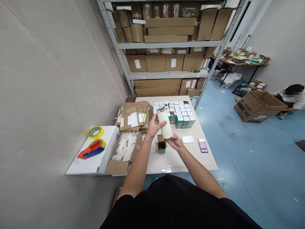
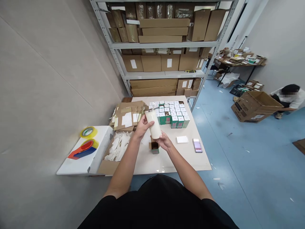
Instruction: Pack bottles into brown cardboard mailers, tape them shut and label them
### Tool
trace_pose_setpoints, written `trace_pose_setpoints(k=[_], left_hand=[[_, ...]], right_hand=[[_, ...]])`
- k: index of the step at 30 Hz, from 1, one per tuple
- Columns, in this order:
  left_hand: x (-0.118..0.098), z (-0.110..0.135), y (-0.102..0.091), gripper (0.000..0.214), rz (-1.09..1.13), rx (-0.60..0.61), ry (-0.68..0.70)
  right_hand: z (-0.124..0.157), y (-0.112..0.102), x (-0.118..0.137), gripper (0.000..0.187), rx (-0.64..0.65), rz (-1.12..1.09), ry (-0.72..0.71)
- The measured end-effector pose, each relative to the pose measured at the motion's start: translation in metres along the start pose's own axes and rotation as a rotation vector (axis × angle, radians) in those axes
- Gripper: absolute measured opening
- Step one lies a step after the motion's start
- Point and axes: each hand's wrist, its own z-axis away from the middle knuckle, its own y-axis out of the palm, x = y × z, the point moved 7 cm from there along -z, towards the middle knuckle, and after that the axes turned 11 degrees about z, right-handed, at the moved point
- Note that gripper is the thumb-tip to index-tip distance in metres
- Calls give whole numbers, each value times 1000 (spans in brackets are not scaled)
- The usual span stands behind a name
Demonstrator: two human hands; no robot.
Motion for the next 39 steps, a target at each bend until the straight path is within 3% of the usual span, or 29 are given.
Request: trace_pose_setpoints(k=[4, 8, 11, 18, 21, 27, 30, 34, 39], left_hand=[[-12, -10, 7, 74, -82, 21, 23], [-16, -15, 11, 81, -9, 90, -9], [-18, -17, 7, 92, 17, 85, -30], [-38, -26, 6, 103, -200, 30, -34], [-44, -27, 14, 106, -194, 41, -30], [-40, -25, 27, 117, -65, 149, -87], [-35, -27, 25, 114, -28, 146, -103], [-30, -29, 20, 119, -44, 103, -112], [-31, -29, 21, 119, 36, 64, -64]], right_hand=[[0, 7, 1, 69, 9, 1, -17], [-1, 9, 8, 64, 19, -16, 2], [-6, 3, 15, 64, -35, 15, -22], [-12, -7, 22, 62, -148, 172, -115], [-12, -9, 31, 69, -145, 269, -135], [-19, -1, 61, 101, 0, 448, -137], [-21, 0, 73, 112, -60, 538, -185], [-20, -2, 78, 120, -163, 634, -236], [-20, 5, 72, 117, -90, 594, -213]])
